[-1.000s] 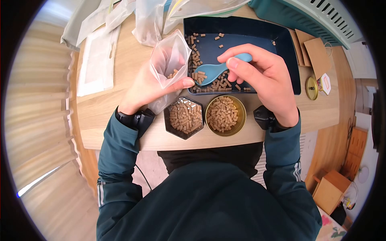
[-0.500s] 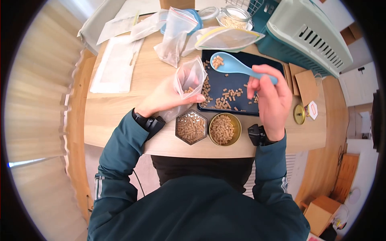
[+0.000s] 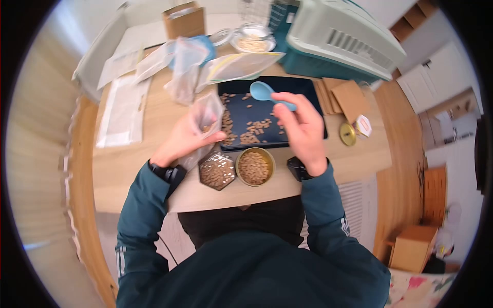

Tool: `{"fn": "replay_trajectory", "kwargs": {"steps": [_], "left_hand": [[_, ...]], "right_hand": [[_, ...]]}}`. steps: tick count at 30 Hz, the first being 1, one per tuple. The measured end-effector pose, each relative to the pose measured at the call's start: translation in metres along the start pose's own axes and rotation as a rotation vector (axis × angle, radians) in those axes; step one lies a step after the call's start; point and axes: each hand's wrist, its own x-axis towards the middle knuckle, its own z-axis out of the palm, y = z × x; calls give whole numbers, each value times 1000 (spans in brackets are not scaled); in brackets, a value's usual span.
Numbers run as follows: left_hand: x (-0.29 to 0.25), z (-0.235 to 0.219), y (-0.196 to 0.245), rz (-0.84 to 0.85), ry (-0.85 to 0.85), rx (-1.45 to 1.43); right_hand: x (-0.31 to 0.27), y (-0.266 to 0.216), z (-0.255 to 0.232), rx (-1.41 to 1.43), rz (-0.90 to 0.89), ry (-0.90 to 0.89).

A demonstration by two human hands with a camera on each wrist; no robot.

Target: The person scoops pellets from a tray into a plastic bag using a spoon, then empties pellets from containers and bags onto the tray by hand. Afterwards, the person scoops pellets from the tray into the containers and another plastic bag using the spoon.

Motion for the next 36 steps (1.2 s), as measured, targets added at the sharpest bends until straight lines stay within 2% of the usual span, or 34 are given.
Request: {"fn": "replay_trajectory", "kwargs": {"steps": [2, 3, 5, 7, 10, 14, 18, 20, 22, 26, 28, 31, 34, 36], "left_hand": [[0, -2, -7, -118, -58, -49], [-1, 2, -8, -79, -9, -70], [-2, 1, -22, -108, 29, -44], [-2, 4, -17, -56, 20, -155], [0, -1, -18, -184, -23, -130], [1, 4, -22, -60, -15, -189], [3, 6, -23, -64, -31, -157], [0, 4, -21, -74, -2, -152], [-1, 0, -24, -65, 12, -129], [8, -1, -44, -11, 18, -115], [9, 0, -41, 1, -12, -122], [4, 0, -31, -98, -21, -167], [3, 1, -34, -42, -16, -159], [3, 4, -28, -60, -6, -181]], "right_hand": [[-8, -8, -9, -206, -76, 12], [-11, -6, -13, -313, -173, 45], [-15, -3, -20, -481, -314, 88], [-19, 1, -27, -584, -385, 117], [-27, 9, -30, -444, -250, 114], [-29, 12, -30, -389, -165, 95], [-34, 8, -34, -387, -166, 112], [-33, 8, -36, -347, -89, 52], [-30, 17, -31, -291, -117, 82], [-30, 7, -37, -212, 30, 33], [-29, 13, -37, -166, -44, 44], [-32, 8, -40, -142, 17, 51], [-29, 9, -37, -14, 100, 66], [-27, 8, -39, -27, 117, 53]]}}
